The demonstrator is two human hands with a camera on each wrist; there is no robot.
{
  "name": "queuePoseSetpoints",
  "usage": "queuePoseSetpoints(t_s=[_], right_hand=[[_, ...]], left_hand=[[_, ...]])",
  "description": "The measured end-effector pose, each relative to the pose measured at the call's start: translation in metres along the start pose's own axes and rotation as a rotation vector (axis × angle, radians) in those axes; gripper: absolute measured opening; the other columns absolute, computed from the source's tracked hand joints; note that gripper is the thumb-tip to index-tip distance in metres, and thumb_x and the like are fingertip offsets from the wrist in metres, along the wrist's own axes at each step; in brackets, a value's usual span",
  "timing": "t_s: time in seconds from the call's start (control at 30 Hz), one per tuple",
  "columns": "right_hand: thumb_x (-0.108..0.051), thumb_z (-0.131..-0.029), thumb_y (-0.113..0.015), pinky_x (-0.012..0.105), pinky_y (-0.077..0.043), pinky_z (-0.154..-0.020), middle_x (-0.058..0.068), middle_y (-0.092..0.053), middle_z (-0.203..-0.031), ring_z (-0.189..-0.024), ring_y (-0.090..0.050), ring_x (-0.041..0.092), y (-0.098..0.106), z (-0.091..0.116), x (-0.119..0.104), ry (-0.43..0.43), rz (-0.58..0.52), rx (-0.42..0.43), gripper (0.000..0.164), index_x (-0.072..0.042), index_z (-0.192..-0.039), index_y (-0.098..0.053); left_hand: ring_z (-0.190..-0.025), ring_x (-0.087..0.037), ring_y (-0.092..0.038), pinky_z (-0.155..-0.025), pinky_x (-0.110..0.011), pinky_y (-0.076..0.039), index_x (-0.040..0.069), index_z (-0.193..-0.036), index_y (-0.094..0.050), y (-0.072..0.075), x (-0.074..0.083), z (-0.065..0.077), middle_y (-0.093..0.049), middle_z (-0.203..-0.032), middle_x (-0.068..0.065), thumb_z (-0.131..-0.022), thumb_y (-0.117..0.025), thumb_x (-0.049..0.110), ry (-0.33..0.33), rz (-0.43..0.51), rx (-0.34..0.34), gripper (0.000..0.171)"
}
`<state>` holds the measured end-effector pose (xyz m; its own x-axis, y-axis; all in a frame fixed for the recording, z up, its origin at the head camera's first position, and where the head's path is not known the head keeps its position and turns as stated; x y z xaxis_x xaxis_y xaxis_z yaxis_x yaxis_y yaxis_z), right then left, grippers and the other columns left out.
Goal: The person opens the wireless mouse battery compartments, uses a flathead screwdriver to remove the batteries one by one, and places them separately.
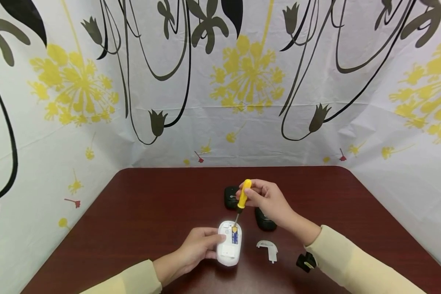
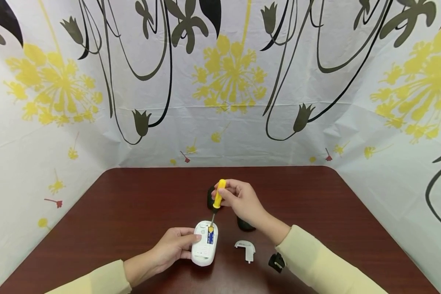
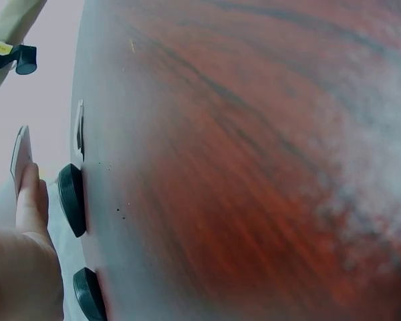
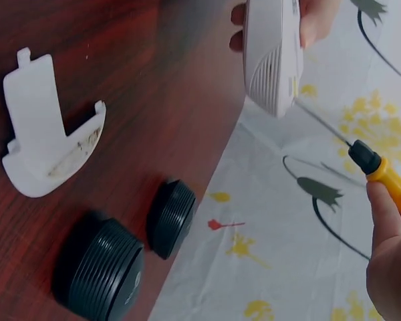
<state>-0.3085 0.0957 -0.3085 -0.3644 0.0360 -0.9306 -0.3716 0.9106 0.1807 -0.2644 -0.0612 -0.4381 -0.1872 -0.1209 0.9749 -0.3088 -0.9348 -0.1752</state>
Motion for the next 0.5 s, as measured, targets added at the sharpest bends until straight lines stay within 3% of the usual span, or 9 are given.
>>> queuePoseSetpoints(t_s=[0.23,0.5], right_hand=[[-0.016,-0.1,-0.056,0.04,-0.055,-0.083,0.023,-0.066,-0.109,-0.103,-0.065,0.033,0.013,-0.01,0.025,-0.165,-0.077,0.017,0.031,0.009,-0.119,-0.056],[-0.012,-0.103,-0.05,0.037,-0.054,-0.085,0.023,-0.064,-0.111,-0.103,-0.065,0.031,0.017,-0.014,0.044,-0.275,-0.18,0.022,0.03,0.011,-0.122,-0.051]], left_hand=[[-0.08,-0.024,-0.069,-0.068,-0.038,-0.059,-0.015,-0.121,-0.058,-0.002,-0.001,0.002,-0.069,-0.099,-0.019,-0.09,-0.066,0.007,0.01,-0.005,0.008,0.039],[-0.08,-0.024,-0.069,-0.068,-0.038,-0.059,-0.014,-0.12,-0.059,-0.003,0.001,0.004,-0.069,-0.099,-0.019,-0.09,-0.066,0.007,0.01,-0.011,0.005,0.038]])
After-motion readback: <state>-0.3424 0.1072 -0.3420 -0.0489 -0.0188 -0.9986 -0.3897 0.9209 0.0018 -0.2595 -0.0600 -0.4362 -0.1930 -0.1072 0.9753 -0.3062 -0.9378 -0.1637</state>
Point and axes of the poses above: each hand's wrist, its own z-axis away from the middle knuckle, its own y-axis out of the back of the hand, x = y × z, the point moved 9 cm from there along -z, towards the middle knuckle
